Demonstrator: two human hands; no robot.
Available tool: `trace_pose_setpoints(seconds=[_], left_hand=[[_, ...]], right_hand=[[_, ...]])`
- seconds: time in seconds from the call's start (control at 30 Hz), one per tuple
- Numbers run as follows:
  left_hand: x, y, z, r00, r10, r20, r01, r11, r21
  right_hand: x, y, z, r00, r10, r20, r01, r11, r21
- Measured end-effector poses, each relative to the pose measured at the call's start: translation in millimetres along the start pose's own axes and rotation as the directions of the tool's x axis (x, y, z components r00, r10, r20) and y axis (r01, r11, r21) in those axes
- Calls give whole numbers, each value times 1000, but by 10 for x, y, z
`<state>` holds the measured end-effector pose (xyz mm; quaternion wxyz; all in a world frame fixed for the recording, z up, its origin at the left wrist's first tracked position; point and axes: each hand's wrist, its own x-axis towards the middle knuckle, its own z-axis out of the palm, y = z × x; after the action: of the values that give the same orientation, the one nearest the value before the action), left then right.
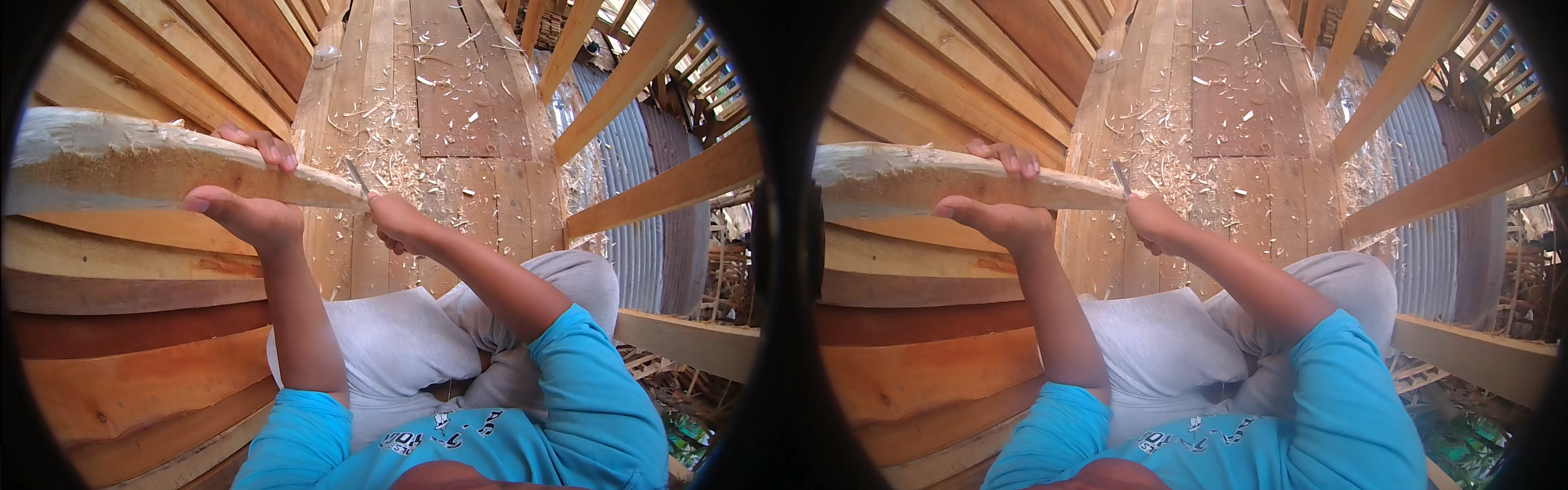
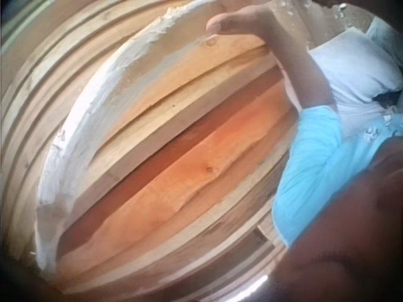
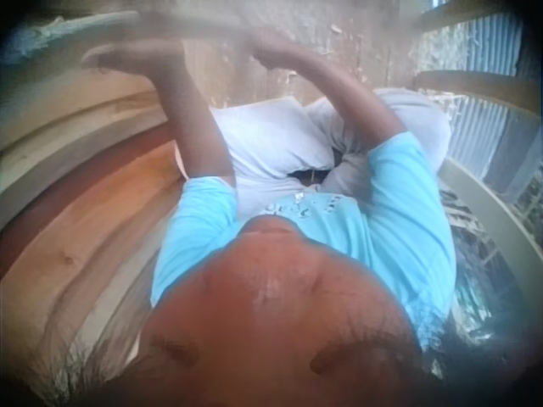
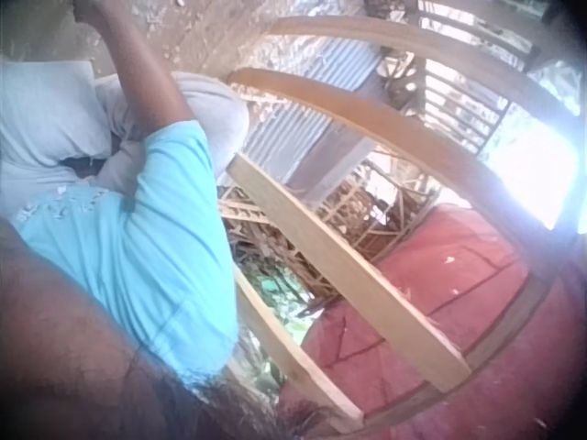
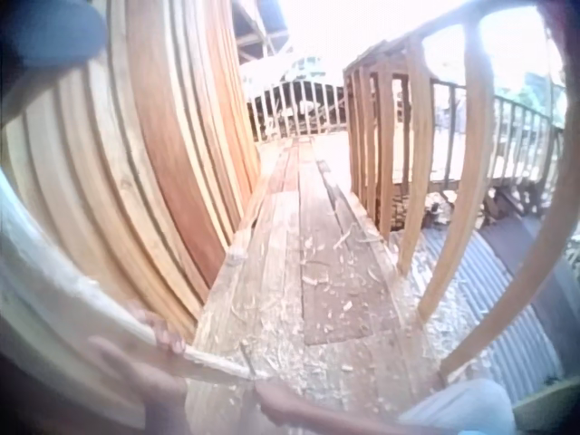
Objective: The person carves a long wooden stick using a small knife, repeatedly shaving off thin strips of wood. The person holds the stick with one hand and uses the knife with the other to remove shavings along the length of the stick.
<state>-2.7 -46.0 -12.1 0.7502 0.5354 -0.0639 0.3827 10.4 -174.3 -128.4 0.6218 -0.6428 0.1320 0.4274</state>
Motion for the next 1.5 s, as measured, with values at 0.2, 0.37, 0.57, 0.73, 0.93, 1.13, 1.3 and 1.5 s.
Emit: trace_pose_setpoints(seconds=[0.2, 0.37, 0.57, 0.73, 0.93, 1.13, 1.3, 1.5], left_hand=[[39, 27, 9, 999, -17, 50, 17, 1000, -9], [19, 29, -11, 998, -25, 65, 27, 999, -35], [26, 19, -90, 999, -11, 49, 12, 1000, -17], [45, 25, 4, 997, -24, 79, 28, 998, -56], [4, 64, -77, 998, -50, 49, 51, 998, -32], [41, 58, -42, 997, -61, 58, 63, 997, -45], [24, 80, -27, 999, -39, -28, 40, 999, 6], [49, 39, -39, 998, 0, -62, 2, 1000, 18]], right_hand=[[326, 186, -244, 991, 91, 98, -92, 996, 6], [365, 214, -289, 995, 62, 81, -55, 995, -80], [-171, -188, -4, 965, -50, 258, 33, 997, 69], [235, 115, -247, 992, 92, 90, -94, 996, 10], [-322, -308, -23, 953, -153, 262, 171, 984, -47], [158, 150, -150, 994, -4, 112, 4, 1000, -5], [253, 150, -241, 991, -37, 125, 53, 990, -129], [222, 137, -126, 990, -32, 141, 45, 995, -91]])
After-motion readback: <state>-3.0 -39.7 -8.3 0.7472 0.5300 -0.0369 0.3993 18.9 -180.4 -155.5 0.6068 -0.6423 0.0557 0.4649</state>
